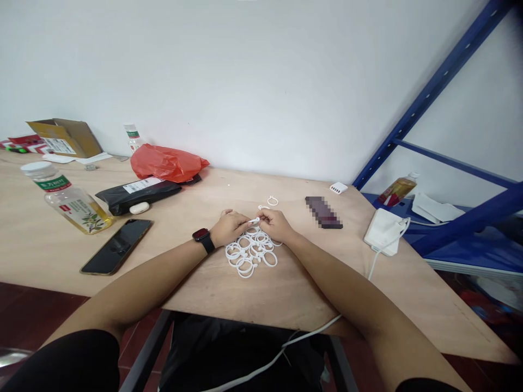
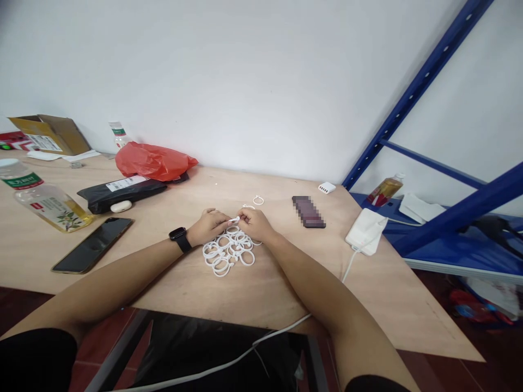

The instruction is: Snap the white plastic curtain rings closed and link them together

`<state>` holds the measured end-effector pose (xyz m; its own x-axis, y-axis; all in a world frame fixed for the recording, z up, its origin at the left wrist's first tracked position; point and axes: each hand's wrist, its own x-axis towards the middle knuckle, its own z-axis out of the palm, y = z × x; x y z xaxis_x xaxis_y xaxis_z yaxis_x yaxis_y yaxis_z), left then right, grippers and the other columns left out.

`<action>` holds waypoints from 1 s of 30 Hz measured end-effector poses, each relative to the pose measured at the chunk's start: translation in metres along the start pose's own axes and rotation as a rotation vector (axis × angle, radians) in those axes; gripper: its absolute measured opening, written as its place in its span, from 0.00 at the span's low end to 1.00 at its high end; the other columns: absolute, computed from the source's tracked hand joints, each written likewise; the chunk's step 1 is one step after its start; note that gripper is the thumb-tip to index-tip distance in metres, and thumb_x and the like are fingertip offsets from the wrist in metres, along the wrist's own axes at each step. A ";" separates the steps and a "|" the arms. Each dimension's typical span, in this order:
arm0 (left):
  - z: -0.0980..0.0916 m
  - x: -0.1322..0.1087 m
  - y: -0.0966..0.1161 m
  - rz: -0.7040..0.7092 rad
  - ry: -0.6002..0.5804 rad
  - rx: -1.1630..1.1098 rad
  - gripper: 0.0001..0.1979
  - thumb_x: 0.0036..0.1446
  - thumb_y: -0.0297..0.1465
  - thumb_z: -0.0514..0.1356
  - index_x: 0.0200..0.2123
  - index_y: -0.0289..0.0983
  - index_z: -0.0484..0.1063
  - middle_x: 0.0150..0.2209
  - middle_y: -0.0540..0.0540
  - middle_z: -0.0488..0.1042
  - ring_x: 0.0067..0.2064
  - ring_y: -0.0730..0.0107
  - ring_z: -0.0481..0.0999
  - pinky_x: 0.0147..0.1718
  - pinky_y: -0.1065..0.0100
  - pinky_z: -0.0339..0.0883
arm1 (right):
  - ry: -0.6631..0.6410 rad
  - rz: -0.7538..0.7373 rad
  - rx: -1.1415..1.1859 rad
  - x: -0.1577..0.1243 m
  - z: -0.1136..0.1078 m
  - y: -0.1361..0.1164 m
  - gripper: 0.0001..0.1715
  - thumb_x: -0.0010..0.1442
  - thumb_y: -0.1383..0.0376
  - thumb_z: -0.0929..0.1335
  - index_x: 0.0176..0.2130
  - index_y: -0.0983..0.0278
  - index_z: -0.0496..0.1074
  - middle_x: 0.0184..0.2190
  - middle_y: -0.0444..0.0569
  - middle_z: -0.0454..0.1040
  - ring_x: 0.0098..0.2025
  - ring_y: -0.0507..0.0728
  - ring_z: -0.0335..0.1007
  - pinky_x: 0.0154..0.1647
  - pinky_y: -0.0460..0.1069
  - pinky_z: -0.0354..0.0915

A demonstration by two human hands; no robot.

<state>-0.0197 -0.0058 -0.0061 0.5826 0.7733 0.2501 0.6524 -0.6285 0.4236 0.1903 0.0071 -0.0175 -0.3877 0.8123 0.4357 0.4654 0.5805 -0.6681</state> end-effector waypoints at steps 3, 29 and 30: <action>0.002 -0.001 0.001 0.020 -0.004 0.029 0.20 0.68 0.42 0.47 0.36 0.40 0.75 0.38 0.49 0.79 0.46 0.64 0.74 0.60 0.52 0.47 | -0.007 0.014 -0.022 0.000 -0.001 -0.002 0.08 0.51 0.71 0.64 0.31 0.63 0.73 0.23 0.40 0.72 0.26 0.50 0.66 0.28 0.43 0.59; 0.003 -0.001 -0.003 -0.070 0.162 -0.057 0.21 0.64 0.43 0.54 0.56 0.41 0.69 0.51 0.44 0.77 0.53 0.59 0.74 0.60 0.52 0.52 | 0.272 0.113 -0.044 0.003 -0.005 0.007 0.10 0.57 0.63 0.65 0.38 0.61 0.74 0.23 0.40 0.71 0.24 0.51 0.67 0.28 0.46 0.61; 0.003 -0.002 -0.004 -0.061 0.157 -0.045 0.21 0.63 0.44 0.55 0.55 0.41 0.70 0.51 0.44 0.77 0.54 0.58 0.73 0.60 0.52 0.53 | 0.302 0.136 -0.064 0.004 -0.006 0.010 0.10 0.57 0.63 0.65 0.38 0.61 0.74 0.24 0.41 0.73 0.25 0.52 0.68 0.30 0.46 0.63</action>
<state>-0.0216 -0.0049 -0.0105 0.4577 0.8156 0.3540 0.6595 -0.5785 0.4799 0.1985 0.0165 -0.0188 -0.0697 0.8573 0.5102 0.5492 0.4599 -0.6978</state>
